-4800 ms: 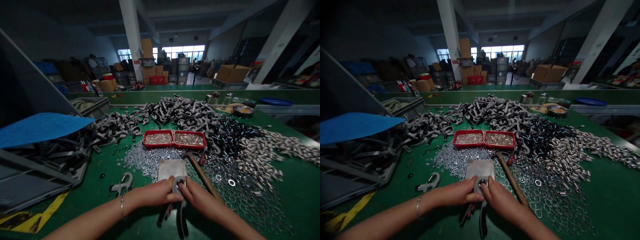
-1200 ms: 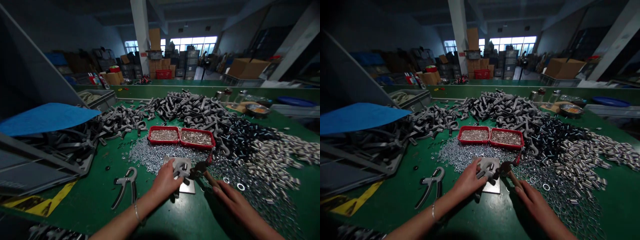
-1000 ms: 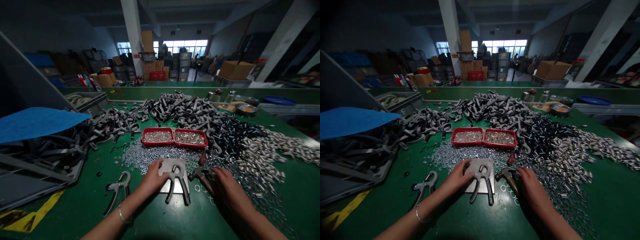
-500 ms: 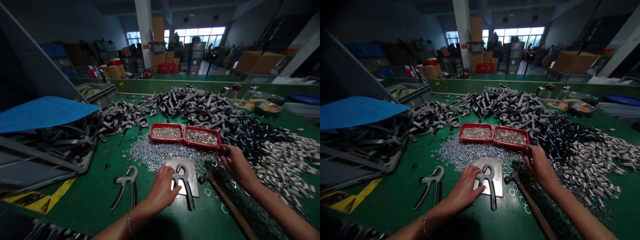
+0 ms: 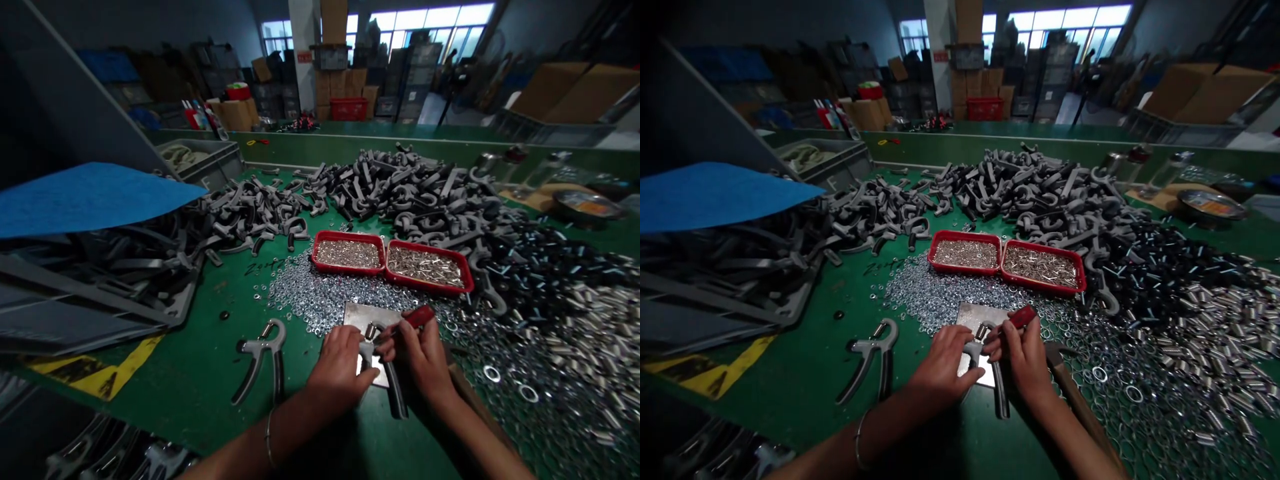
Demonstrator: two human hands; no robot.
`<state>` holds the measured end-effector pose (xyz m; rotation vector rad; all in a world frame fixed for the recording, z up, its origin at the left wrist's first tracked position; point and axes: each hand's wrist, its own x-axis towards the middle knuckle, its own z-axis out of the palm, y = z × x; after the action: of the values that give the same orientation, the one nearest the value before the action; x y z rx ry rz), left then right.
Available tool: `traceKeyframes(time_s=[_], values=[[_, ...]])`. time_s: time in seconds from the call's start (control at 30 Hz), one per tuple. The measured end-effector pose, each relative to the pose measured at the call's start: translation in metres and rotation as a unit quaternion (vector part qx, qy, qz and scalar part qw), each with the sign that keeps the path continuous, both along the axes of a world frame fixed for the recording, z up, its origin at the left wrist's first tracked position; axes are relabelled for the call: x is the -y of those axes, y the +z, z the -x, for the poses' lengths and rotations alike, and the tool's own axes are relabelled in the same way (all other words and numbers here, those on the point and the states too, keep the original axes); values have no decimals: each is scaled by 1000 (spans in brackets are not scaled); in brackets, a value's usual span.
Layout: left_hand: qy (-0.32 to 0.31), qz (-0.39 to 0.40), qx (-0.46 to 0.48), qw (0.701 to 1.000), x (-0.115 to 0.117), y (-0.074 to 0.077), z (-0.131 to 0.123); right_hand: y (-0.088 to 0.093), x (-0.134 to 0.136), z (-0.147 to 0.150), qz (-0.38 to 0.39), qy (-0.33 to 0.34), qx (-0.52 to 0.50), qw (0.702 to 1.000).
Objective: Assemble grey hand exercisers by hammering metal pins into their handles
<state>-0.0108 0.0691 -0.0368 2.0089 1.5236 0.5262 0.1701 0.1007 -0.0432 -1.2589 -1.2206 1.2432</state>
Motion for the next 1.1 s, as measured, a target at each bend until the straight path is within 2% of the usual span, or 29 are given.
traceKeyframes(time_s=[0.2,0.33,0.4,0.67,0.87,0.97,1.1], values=[[1,-3,2,1000,0,-3,0,4,2,2,2,10,24,1000],[0,-7,-1,1000,0,-3,0,2,8,1,-17,6,162,987],[-6,-5,-2,1000,0,0,0,4,10,2,-32,1,198,980],[-12,18,-23,999,-2,6,0,19,-4,4,-51,6,130,990],[-3,30,-24,999,-2,6,0,4,-1,-8,0,22,8,1000],[-1,32,-23,999,-1,6,-1,-1,2,-13,-1,17,10,1000],[4,23,-17,1000,0,5,-1,1,4,-14,-13,28,40,999]])
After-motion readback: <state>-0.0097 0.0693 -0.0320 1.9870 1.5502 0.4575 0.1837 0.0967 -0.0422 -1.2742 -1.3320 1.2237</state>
